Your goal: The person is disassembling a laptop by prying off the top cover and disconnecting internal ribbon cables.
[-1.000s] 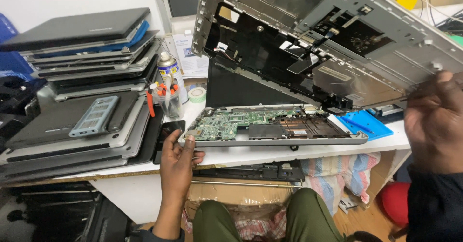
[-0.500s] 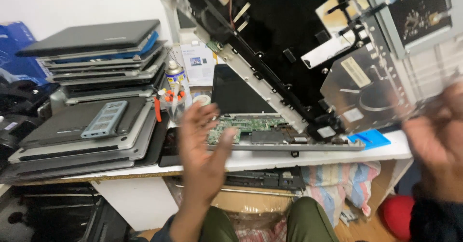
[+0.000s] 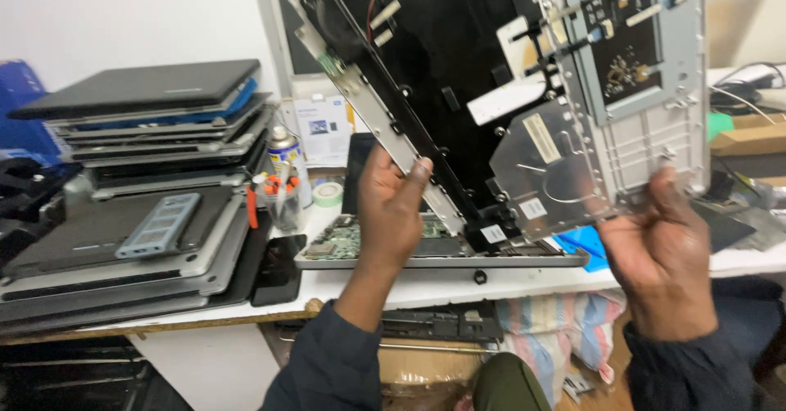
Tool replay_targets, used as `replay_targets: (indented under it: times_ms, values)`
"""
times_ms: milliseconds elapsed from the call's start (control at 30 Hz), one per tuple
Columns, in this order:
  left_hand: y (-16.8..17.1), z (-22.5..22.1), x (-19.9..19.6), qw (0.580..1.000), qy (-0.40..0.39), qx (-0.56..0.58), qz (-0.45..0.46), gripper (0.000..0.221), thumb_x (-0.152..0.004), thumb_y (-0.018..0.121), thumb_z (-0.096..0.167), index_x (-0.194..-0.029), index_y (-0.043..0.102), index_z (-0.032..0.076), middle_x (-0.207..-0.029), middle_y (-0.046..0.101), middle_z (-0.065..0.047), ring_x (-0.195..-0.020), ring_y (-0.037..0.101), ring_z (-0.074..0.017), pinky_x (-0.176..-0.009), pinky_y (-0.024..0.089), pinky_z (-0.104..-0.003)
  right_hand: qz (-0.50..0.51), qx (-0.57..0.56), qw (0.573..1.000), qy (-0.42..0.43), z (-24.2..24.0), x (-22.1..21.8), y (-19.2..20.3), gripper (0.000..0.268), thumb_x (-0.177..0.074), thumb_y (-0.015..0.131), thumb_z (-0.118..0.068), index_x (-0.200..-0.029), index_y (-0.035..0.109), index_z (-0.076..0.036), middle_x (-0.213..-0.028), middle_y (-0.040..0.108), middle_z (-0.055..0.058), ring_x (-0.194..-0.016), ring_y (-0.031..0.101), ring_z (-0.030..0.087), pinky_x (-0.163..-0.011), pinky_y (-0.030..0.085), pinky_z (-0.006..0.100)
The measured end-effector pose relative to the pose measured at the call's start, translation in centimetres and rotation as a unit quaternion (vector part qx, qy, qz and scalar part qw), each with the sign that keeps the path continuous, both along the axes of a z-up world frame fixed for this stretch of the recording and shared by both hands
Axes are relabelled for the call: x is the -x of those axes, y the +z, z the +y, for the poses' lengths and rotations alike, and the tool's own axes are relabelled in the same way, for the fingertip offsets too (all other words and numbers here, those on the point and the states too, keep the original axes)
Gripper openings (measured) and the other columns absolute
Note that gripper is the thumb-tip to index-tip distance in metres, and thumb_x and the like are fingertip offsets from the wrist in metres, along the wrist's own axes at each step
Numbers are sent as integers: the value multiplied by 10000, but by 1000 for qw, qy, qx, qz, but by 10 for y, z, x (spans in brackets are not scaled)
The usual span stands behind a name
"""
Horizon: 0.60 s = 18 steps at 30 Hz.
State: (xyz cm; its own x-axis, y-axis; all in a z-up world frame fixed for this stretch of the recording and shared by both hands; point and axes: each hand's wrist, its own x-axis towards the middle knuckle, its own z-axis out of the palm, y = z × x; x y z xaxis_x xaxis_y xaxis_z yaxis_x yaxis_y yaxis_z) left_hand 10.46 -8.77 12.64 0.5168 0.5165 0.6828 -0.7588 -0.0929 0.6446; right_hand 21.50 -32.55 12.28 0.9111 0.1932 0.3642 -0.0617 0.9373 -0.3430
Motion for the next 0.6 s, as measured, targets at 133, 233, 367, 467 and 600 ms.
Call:
replay_targets:
  times_ms: [133,233,367,467,600]
  values:
    - [6,3,-2,997,18,-40,-70,178,-994,635,82,-1162,577,73,-1071,600,-53,-988,535,-134,-900,499,-314,49,-50,996,53,7,-4,-4,113,-836,781,-87,-941,738,-86,-1423,703,182,-1489,576,430,-1208,419,700]
    - [19,1,5,994,22,-41,-94,224,-996,637,79,-1211,579,65,-1143,632,-74,-1085,576,-171,-997,506,-340,49,-52,997,40,10,-6,-5,63,-882,754,-97,-944,743,-95,-1349,727,162,-1483,586,433,-1224,409,712]
    - [39,10,16,990,-1,-3,-138,360,-942,697,13,-1282,587,54,-1199,702,-81,-1106,650,-168,-1017,524,-294,-3,-8,998,56,8,11,-10,77,-994,652,-91,-968,722,-110,-1091,777,54,-1317,688,218,-1263,421,630]
    - [67,13,47,985,34,-54,-163,417,-925,733,-7,-1311,575,11,-1191,725,-107,-1092,678,-165,-1018,545,-283,-36,44,996,71,6,11,-42,177,-1021,548,-39,-1091,695,-110,-1143,762,41,-1163,707,179,-1060,530,503]
    - [91,6,97,982,103,-100,-121,318,-895,659,-99,-1179,613,36,-1110,726,-119,-1030,704,-187,-976,593,-311,-109,119,979,124,-8,49,-85,266,-995,530,-11,-1218,573,127,-1299,651,290,-1191,642,374,-1092,501,539]
